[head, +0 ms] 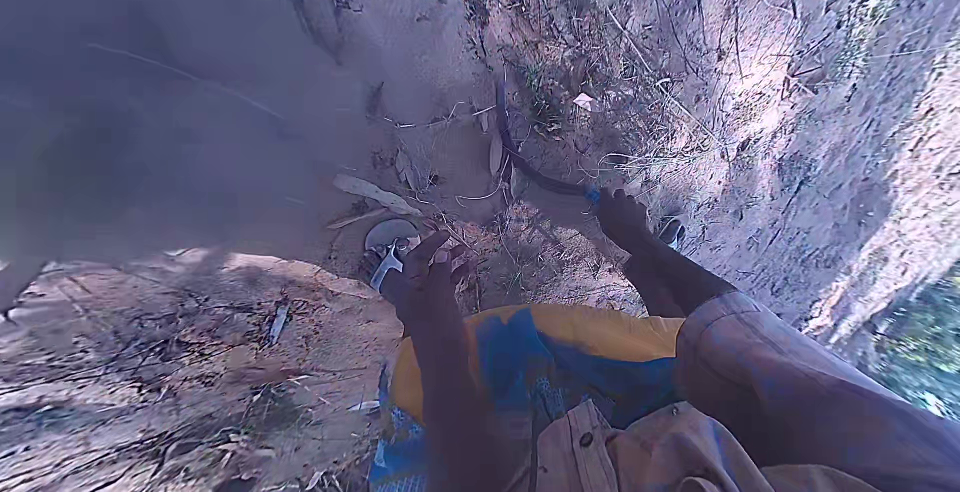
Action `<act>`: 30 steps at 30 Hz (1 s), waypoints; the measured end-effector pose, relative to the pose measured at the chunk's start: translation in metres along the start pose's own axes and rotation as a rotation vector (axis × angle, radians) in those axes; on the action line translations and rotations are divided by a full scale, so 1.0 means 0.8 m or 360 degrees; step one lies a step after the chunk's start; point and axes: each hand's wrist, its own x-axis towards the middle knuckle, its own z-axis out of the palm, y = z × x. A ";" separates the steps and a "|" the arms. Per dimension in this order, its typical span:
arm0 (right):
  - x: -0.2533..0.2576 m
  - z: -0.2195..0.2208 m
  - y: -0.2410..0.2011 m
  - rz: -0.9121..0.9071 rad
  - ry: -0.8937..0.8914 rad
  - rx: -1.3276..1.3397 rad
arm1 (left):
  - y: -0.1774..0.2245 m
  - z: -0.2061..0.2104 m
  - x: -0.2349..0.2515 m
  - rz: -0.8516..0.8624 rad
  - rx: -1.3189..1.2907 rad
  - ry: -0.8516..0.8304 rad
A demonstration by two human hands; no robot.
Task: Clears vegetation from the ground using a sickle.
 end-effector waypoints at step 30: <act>-0.038 -0.104 0.150 0.0645 0.0670 0.0588 | -0.003 0.005 -0.018 -0.0018 -0.0019 -0.0021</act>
